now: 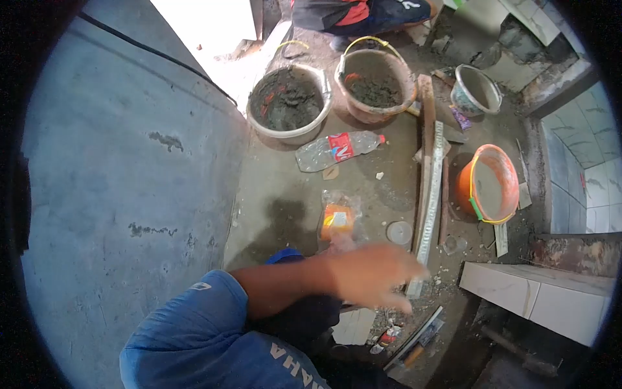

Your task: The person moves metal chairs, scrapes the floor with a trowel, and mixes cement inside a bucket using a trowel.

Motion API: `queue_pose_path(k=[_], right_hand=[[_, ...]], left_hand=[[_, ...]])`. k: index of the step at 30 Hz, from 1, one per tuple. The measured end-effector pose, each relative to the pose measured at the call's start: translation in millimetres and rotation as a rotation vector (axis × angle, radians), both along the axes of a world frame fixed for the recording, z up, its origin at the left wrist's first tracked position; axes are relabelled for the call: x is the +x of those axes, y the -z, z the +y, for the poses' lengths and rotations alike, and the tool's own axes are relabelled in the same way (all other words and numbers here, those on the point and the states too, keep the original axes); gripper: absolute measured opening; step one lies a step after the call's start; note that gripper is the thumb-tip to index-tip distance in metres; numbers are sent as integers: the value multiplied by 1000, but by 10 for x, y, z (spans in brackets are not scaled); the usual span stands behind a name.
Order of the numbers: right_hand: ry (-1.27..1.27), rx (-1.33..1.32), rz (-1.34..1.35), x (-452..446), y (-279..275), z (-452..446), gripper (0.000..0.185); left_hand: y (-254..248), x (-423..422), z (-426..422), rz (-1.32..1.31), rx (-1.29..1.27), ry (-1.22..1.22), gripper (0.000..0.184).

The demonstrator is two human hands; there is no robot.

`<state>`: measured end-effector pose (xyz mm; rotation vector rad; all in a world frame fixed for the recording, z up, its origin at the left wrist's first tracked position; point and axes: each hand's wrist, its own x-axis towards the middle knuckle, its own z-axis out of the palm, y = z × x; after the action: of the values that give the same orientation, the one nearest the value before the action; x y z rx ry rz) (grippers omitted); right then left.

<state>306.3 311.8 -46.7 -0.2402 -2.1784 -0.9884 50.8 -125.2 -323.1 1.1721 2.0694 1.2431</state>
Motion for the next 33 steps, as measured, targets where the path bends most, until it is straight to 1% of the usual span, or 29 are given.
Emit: queue_pose_path(k=[2, 3, 4, 5, 6, 7, 8, 9, 10, 11, 12, 13, 14, 15, 16, 17, 18, 19, 20, 21, 23, 24, 25, 26, 28, 29, 30, 32, 33], right_hand=[[-70, -655, -454, -704, 1503, -910, 42], [-31, -910, -694, -891, 2217, -1322, 41], [112, -1125, -773, -782, 2887, -1537, 50], [387, -1428, -979, -608, 3472, -1659, 55], [519, -1647, -1216, -433, 4080, -1682, 68], [671, -1938, -1225, -537, 4187, -2000, 76], [768, -1946, -1071, -233, 4712, -1958, 77], [762, -1898, -953, 141, 5470, -1781, 79], [770, -1844, -839, 539, 5899, -1651, 81], [774, -1888, -658, 656, 5806, -1795, 82], [777, -1917, -478, 644, 5669, -2015, 84], [971, -1914, -455, 664, 5596, -2134, 86], [1147, -1907, -439, 674, 5547, -2207, 88], [1186, -1912, -407, 674, 5487, -2245, 88], [1173, -2192, -253, 674, 5411, -2274, 88], [1116, -2467, -75, 694, 5393, -2302, 88], [1111, -2469, -39, 720, 5438, -2347, 88], [972, -2516, 22, 784, 5526, -2424, 89], [843, -2557, 81, 851, 5568, -2543, 90], [943, -2504, 135, 909, 5609, -2654, 87], [924, -2462, 149, 836, 5534, -2795, 90], [889, -2412, 143, 736, 5510, -2791, 93], [767, -2401, 122, 751, 5640, -2766, 82], [722, -2397, 135, 590, 5628, -2722, 82], [676, -2261, 95, 387, 5591, -2713, 76], [669, -2121, 55, 311, 5765, -2687, 71], [649, -2122, 60, 248, 5823, -2644, 71], [385, -2156, 7, -85, 5694, -2609, 68], [253, -1983, -80, -196, 5733, -2574, 63]], left_hand=[[350, -233, -399, -86, -9, -172, 53], [617, -379, -581, -133, -97, -228, 47], [969, -413, -836, -232, -6, -335, 39], [1420, -471, -1061, -282, -134, -373, 39], [1886, -492, -1280, -236, -450, -444, 41], [2119, -393, -1466, -257, -418, -562, 43], [2645, -186, -1669, -42, -507, -638, 44], [2879, -59, -1857, -257, -549, -576, 52], [3044, 57, -1907, -473, -603, -496, 61], [3111, 218, -1809, -495, -612, -412, 61], [3104, 418, -1754, -827, -505, -542, 65], [3108, 535, -1702, -1145, -400, -692, 69], [3141, 625, -1598, -1153, -430, -645, 69], [3180, 721, -1458, -1196, -363, -642, 74], [3223, 795, -1361, -1239, -294, -641, 79], [3349, 844, -1310, -1235, -309, -613, 79], [3500, 856, -1231, -1108, -265, -550, 79], [3590, 858, -1178, -984, -222, -492, 80], [3471, 819, -1097, -980, -234, -474, 80], [3357, 780, -1008, -969, -192, -437, 76], [3327, 784, -864, -943, -147, -395, 72], [3416, 781, -799, -899, -273, -452, 63], [3485, 701, -678, -844, -380, -517, 54], [3396, 602, -521, -818, -353, -520, 54], [3223, 533, -280, -775, -308, -573, 33], [3284, 514, -207, -911, -37, -609, 23], [3422, 445, -189, -897, -27, -610, 23], [3633, 251, -165, -820, -48, -546, 24], [3674, 114, -117, -805, -39, -554, 24]])
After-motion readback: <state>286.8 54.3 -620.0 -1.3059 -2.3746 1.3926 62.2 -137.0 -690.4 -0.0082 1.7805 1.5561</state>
